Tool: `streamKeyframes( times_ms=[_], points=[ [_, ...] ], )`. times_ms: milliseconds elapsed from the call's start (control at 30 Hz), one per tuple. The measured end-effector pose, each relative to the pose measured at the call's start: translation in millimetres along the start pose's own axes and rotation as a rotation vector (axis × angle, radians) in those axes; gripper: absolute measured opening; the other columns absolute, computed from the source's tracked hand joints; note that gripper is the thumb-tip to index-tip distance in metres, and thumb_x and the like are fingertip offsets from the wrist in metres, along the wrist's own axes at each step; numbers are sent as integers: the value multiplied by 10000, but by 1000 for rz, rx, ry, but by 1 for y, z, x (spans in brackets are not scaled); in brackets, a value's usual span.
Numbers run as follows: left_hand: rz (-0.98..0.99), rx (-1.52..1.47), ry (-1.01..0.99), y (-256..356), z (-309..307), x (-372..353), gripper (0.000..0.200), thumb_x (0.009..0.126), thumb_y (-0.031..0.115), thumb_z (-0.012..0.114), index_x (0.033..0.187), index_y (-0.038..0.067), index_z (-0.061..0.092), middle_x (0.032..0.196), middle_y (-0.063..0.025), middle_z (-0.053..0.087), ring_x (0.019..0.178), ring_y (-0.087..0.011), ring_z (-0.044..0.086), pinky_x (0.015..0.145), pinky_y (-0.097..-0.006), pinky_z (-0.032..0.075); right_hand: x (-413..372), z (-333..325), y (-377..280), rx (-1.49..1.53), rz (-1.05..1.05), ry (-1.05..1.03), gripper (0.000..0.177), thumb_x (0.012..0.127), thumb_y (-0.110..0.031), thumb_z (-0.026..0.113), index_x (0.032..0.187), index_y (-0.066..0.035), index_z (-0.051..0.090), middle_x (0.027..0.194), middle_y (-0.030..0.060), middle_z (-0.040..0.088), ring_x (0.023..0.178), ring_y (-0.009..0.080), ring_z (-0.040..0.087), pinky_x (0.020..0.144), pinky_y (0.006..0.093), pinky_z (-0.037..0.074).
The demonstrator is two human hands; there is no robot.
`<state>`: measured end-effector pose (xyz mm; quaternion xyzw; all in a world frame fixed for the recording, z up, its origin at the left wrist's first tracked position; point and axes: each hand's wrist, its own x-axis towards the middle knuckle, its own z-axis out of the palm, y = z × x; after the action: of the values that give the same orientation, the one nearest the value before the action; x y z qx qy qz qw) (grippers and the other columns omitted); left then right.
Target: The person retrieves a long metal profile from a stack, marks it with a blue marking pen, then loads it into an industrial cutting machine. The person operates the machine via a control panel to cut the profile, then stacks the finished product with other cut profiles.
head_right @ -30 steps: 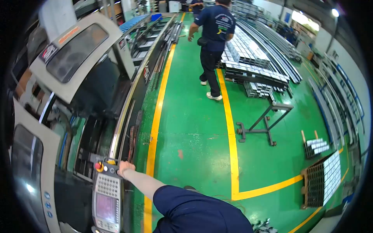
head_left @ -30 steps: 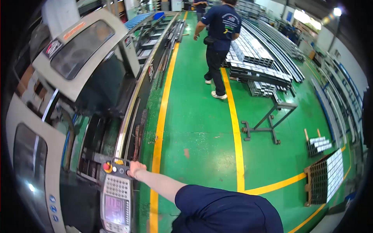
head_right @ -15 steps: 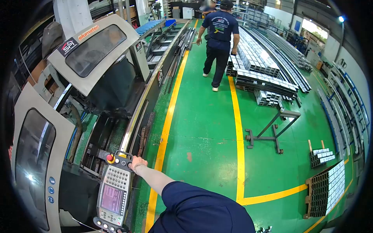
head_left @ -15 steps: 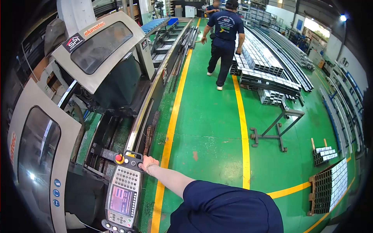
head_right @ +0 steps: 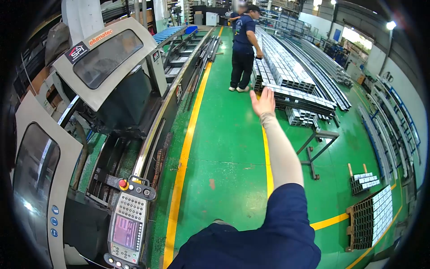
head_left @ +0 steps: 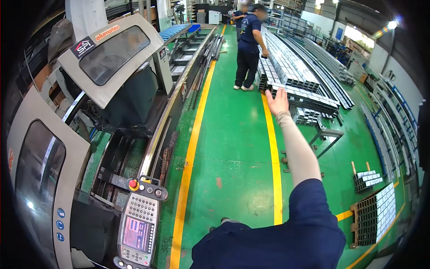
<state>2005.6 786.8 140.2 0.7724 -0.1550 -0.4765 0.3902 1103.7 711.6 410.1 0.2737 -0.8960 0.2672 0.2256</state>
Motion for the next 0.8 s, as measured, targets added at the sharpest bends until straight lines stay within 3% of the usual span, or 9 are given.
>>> streamKeyframes(
  times_ms=[167,267,400,467,500,567,633,700,800],
  points=[
    [42,49,41,0,23,16,798,926,649,491,1289,-61,514,1126,-175,637,897,-302,622,735,-422,555,-72,-83,-143,-6,-867,-340,835,950,-600,447,1503,7,295,1573,226,260,1484,362,187,1214,442,150],
    [74,65,43,2,33,23,795,929,646,489,1283,-66,516,1124,-178,639,897,-304,625,736,-422,557,-78,-99,-132,41,-947,-428,880,927,-626,471,1513,0,272,1575,217,261,1474,364,213,1221,441,144],
    [73,66,86,-4,32,31,792,933,641,486,1274,-73,519,1121,-182,641,898,-307,629,738,-422,560,-8,-159,-7,-306,-517,-403,851,912,-591,533,1463,34,358,1537,266,307,1459,364,256,1205,418,199],
    [72,64,112,-5,29,32,790,934,639,484,1270,-76,520,1119,-184,642,898,-308,631,738,-422,561,29,-171,96,-417,-235,-81,847,871,-595,602,1391,56,454,1475,276,404,1424,369,324,1188,424,238],
    [79,68,122,-5,29,32,790,935,638,484,1267,-78,521,1119,-185,643,898,-309,632,739,-422,562,20,-205,88,-400,155,-25,852,876,-634,558,1373,54,481,1465,272,421,1412,347,349,1183,402,243],
    [85,77,137,-4,29,32,788,937,635,482,1263,-81,522,1117,-188,644,898,-310,634,739,-423,563,30,-164,164,-604,605,230,970,864,-727,453,1443,46,357,1529,245,326,1430,358,296,1157,526,215],
    [93,85,147,-4,29,33,787,939,633,481,1259,-84,523,1116,-190,645,898,-312,636,740,-423,565,25,-117,149,-433,805,7,1025,857,-746,422,1461,72,296,1518,316,288,1408,436,293,1131,580,230],
    [102,94,159,-5,32,34,785,941,631,479,1254,-88,525,1114,-192,646,899,-313,638,741,-423,566,-8,-80,47,-272,433,-320,944,907,-701,374,1409,98,383,1453,350,367,1350,472,373,1131,536,274],
    [111,104,178,-6,34,32,783,944,627,477,1248,-93,527,1112,-195,648,899,-315,640,742,-423,568,-107,-14,-54,-153,-475,-334,874,944,-668,362,1499,6,305,1578,250,223,1487,378,159,1215,468,142]
  ],
)
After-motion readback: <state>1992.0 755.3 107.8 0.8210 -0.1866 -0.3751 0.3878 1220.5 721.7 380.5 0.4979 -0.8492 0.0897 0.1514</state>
